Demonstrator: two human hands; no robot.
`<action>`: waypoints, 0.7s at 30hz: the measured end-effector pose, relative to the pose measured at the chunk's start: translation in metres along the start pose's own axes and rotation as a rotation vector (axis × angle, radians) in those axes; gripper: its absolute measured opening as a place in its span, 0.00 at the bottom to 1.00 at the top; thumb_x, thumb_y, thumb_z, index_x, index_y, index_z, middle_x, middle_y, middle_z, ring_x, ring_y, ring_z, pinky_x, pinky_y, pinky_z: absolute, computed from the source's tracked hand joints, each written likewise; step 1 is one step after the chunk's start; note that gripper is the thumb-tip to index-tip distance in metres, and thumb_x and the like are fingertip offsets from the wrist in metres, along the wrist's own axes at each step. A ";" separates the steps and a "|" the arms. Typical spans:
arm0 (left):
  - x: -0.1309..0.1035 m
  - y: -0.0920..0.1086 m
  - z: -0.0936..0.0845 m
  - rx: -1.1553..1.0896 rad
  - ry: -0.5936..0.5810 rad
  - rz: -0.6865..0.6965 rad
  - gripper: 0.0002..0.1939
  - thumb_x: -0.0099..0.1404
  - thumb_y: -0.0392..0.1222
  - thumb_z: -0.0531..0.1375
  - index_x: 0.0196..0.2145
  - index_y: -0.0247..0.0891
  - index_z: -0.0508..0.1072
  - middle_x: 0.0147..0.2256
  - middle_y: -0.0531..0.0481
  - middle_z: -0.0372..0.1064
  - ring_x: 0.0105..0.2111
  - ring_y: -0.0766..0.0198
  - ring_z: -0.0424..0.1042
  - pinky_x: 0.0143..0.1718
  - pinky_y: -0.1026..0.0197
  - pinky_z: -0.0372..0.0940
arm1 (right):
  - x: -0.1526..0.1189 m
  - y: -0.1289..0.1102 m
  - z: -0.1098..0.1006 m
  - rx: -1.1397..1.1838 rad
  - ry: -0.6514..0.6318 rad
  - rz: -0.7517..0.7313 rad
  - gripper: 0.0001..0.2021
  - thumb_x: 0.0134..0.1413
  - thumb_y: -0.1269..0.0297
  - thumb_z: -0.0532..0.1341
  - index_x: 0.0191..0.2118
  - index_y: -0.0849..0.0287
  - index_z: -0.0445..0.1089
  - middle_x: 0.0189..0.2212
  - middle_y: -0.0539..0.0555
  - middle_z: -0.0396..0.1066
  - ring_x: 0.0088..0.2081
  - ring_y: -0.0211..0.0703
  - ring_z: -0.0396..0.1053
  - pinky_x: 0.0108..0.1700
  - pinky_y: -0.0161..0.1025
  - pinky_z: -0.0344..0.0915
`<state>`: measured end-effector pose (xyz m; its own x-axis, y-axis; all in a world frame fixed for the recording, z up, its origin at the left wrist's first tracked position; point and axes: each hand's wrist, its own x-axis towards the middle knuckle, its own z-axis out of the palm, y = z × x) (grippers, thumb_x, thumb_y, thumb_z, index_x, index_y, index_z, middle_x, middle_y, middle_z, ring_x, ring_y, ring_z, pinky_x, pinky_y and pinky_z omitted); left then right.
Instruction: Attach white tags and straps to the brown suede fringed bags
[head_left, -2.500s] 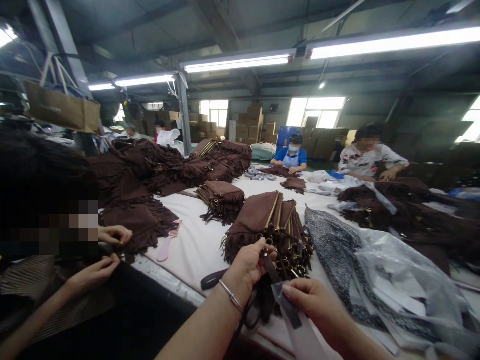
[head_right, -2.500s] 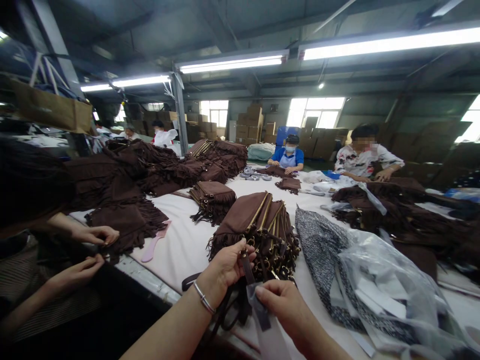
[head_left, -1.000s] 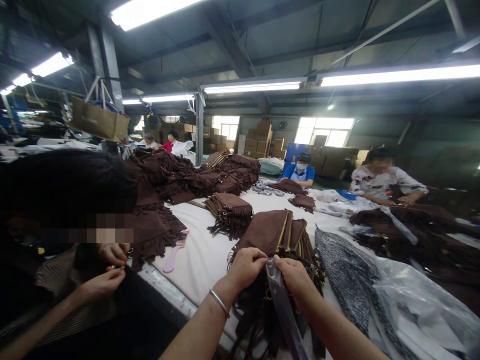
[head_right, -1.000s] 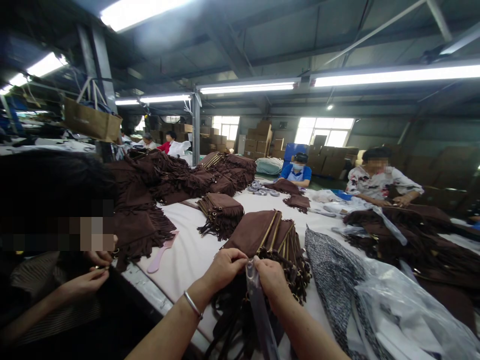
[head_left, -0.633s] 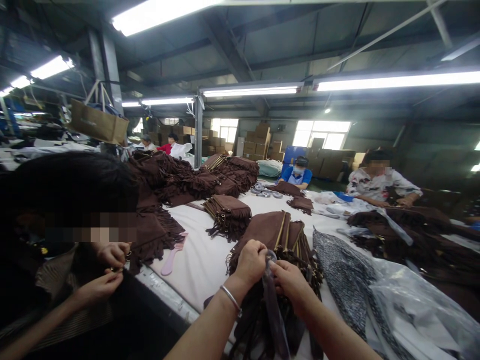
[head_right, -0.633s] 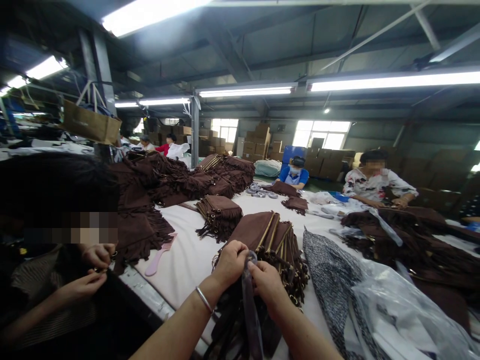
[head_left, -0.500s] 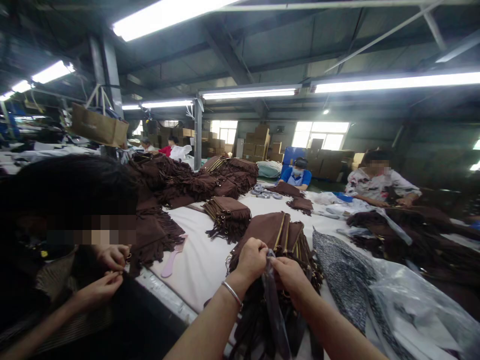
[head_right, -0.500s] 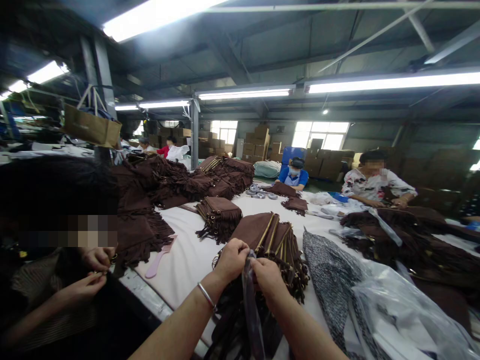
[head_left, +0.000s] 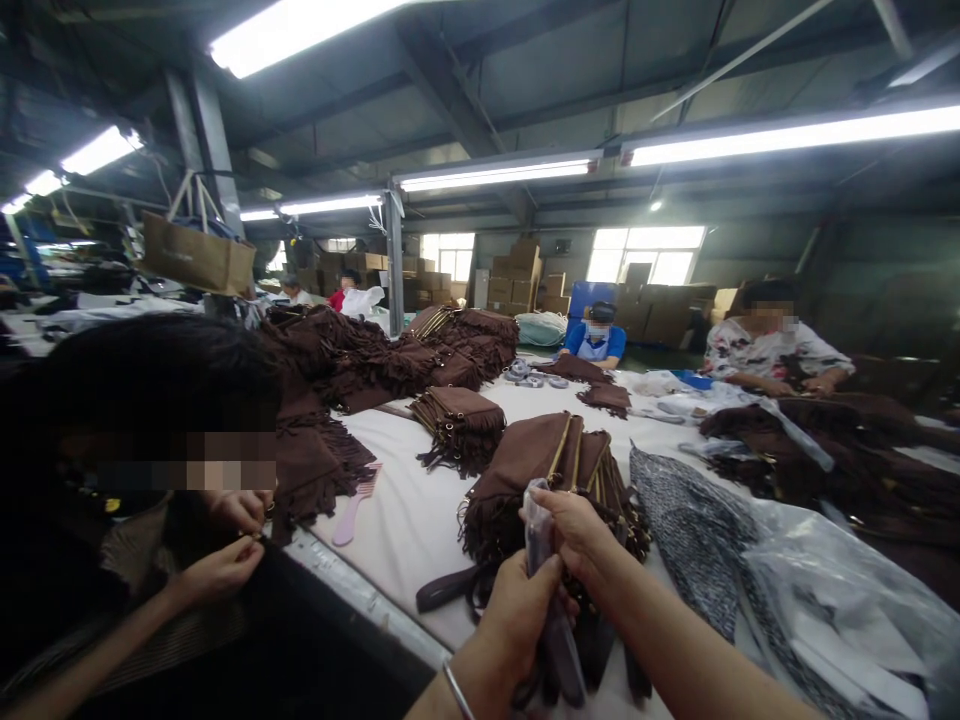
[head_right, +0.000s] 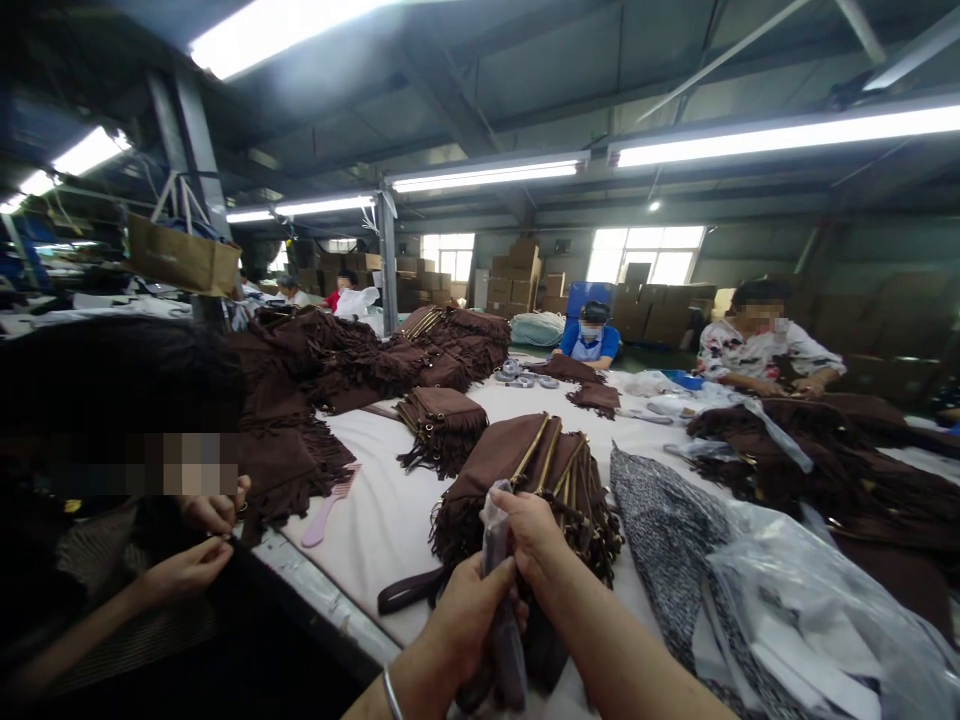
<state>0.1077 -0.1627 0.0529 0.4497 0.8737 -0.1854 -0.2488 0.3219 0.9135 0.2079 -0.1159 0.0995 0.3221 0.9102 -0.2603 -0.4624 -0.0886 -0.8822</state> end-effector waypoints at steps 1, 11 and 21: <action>-0.002 0.000 0.000 -0.035 -0.028 -0.025 0.20 0.55 0.57 0.64 0.35 0.39 0.65 0.20 0.57 0.64 0.19 0.64 0.66 0.23 0.61 0.62 | 0.000 -0.001 0.002 -0.007 0.028 -0.009 0.09 0.43 0.69 0.68 0.26 0.61 0.66 0.17 0.49 0.70 0.19 0.40 0.70 0.21 0.34 0.67; -0.015 0.007 -0.046 0.381 0.070 0.170 0.25 0.63 0.65 0.53 0.27 0.39 0.64 0.15 0.60 0.56 0.15 0.72 0.53 0.18 0.66 0.48 | 0.003 0.002 -0.002 -0.314 0.182 -0.092 0.08 0.42 0.69 0.64 0.22 0.58 0.63 0.13 0.45 0.64 0.14 0.36 0.64 0.16 0.32 0.62; -0.017 0.025 -0.054 -0.013 -0.084 -0.172 0.21 0.56 0.57 0.65 0.30 0.38 0.63 0.23 0.54 0.67 0.18 0.71 0.63 0.20 0.67 0.58 | -0.015 -0.024 -0.034 -0.872 0.084 -0.357 0.08 0.50 0.59 0.64 0.30 0.60 0.73 0.19 0.52 0.72 0.22 0.43 0.70 0.25 0.37 0.66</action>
<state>0.0472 -0.1497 0.0593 0.5560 0.7724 -0.3071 -0.1727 0.4687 0.8663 0.2423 -0.1406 0.1117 0.3996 0.9128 0.0848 0.4450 -0.1123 -0.8885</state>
